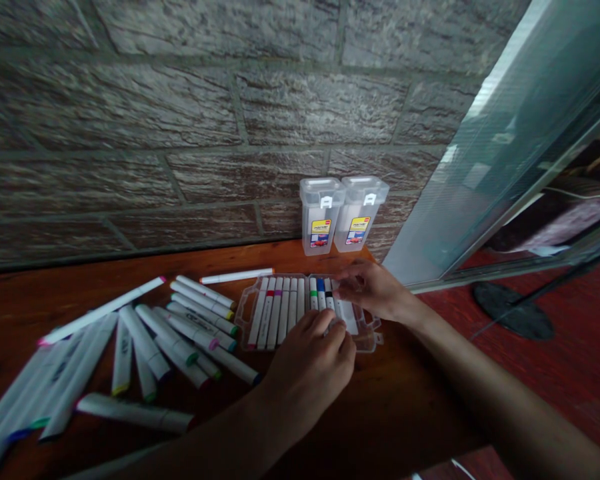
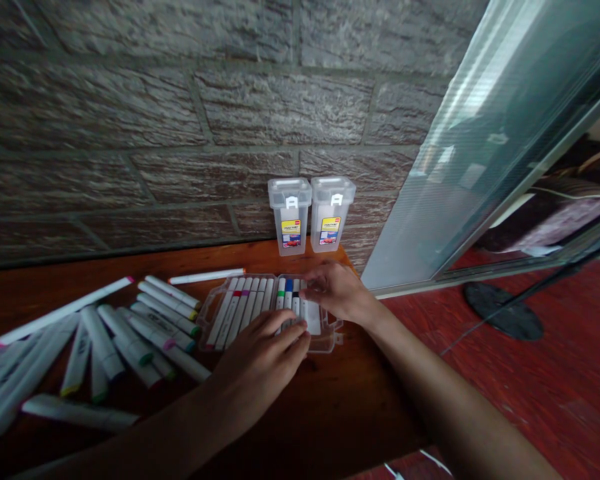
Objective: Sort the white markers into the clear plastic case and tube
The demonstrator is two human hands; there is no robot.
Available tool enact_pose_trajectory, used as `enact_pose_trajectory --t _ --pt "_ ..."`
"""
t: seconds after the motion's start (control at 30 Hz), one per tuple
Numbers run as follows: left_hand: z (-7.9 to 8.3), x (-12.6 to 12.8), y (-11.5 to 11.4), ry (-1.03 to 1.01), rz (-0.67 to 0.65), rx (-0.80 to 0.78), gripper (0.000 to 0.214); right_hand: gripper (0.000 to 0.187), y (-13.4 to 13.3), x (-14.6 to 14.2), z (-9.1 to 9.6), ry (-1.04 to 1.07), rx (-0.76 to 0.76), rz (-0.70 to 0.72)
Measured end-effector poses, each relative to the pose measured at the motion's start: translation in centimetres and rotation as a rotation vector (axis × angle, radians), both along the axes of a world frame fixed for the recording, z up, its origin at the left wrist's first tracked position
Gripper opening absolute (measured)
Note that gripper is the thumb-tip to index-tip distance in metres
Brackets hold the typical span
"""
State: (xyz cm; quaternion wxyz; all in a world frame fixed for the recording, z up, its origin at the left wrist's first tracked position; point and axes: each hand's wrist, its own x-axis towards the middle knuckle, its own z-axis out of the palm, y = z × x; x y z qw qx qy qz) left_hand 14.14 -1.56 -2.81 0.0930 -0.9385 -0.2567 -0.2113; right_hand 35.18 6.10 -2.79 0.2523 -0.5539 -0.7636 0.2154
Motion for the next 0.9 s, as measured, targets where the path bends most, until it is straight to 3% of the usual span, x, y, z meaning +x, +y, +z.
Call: enact_pose_trajectory --t 0.37,0.47,0.6,0.77,0.83,0.9 --pt "0.4 0.1 -0.3 0.028 0.018 -0.058 0.011 0.030 -0.4 -0.1 -0.1 0.014 0.032 -0.024" --pt "1.7 0.0 -1.0 0.032 0.016 -0.094 0.012 0.033 -0.6 0.1 0.4 0.044 0.054 -0.049" --pt "4.7 -1.0 -1.7 0.025 -0.014 -0.147 0.014 0.032 -0.7 0.0 1.8 0.073 0.093 -0.078" --pt "8.2 -6.2 -2.7 -0.112 0.075 -0.276 0.015 0.029 -2.6 -3.9 4.0 0.030 0.109 0.043" --pt "8.2 -9.7 -4.0 -0.205 0.168 -0.354 0.014 0.026 -4.2 -6.6 4.6 0.040 0.138 0.116" --pt "7.1 -13.6 -5.9 -0.295 0.252 -0.405 0.015 0.019 -6.0 -9.5 4.8 0.053 0.138 0.235"
